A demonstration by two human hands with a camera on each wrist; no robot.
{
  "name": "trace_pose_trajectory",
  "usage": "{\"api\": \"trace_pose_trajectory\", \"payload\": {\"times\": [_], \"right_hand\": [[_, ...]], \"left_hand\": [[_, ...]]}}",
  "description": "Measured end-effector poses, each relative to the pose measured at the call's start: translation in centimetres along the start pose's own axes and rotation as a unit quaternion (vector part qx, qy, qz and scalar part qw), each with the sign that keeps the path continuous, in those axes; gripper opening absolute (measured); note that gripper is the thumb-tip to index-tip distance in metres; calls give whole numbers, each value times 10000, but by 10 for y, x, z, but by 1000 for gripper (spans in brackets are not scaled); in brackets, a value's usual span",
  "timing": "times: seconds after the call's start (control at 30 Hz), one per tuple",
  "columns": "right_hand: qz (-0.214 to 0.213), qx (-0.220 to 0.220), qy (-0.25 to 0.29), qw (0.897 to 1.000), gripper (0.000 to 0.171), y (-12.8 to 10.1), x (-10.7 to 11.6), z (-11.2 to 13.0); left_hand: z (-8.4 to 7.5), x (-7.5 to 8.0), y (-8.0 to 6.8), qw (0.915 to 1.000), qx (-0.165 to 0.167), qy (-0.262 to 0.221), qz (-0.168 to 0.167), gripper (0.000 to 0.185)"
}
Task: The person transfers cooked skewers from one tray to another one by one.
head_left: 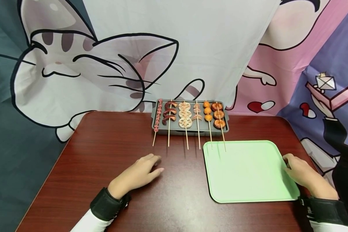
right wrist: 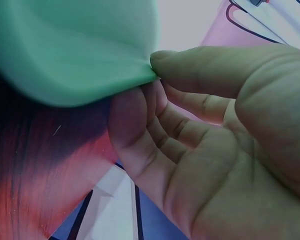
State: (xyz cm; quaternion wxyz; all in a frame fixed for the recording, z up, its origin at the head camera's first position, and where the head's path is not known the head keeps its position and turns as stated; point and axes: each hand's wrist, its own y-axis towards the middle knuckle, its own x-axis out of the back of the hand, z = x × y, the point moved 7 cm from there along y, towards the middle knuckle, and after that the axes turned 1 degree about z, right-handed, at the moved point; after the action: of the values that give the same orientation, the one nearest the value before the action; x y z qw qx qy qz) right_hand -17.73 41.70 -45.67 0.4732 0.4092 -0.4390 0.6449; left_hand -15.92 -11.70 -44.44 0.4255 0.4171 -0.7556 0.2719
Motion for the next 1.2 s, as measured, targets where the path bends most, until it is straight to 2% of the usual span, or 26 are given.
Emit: {"api": "trace_pose_trajectory", "payload": {"times": [0.17, 0.27, 0.47, 0.53, 0.63, 0.73, 0.93, 1.1, 1.2], "right_hand": [[94, -18, 88, 9999, 37, 0, 0, -2], [95, 8, 91, 9999, 34, 1, 1, -2], [101, -5, 87, 9999, 30, 1, 2, -3], [80, 2, 80, 9999, 29, 1, 2, -4], [42, 32, 45, 10000, 25, 1, 2, -5], [37, 67, 19, 10000, 24, 1, 2, -5], [62, 50, 66, 9999, 24, -1, 2, -7], [71, 37, 88, 9999, 24, -1, 1, -7], [45, 41, 91, 9999, 24, 0, 1, -6]], "left_hand": [[-22, -13, 11, 9993, -275, -211, 167, 41], [-36, -22, 19, 9983, -327, -344, 343, 41], [-60, -40, 32, 9944, -134, -394, 969, 55], [-67, -44, 37, 9938, -114, -343, 1055, 56], [-75, -47, 44, 9945, -150, -329, 980, 54], [-82, -50, 53, 9961, -218, -421, 742, 46], [-95, -54, 75, 9945, -109, -1011, 268, 22], [-103, -66, 88, 9917, 84, -1242, 332, 22], [-109, -72, 91, 9908, 102, -1276, 432, 29]]}}
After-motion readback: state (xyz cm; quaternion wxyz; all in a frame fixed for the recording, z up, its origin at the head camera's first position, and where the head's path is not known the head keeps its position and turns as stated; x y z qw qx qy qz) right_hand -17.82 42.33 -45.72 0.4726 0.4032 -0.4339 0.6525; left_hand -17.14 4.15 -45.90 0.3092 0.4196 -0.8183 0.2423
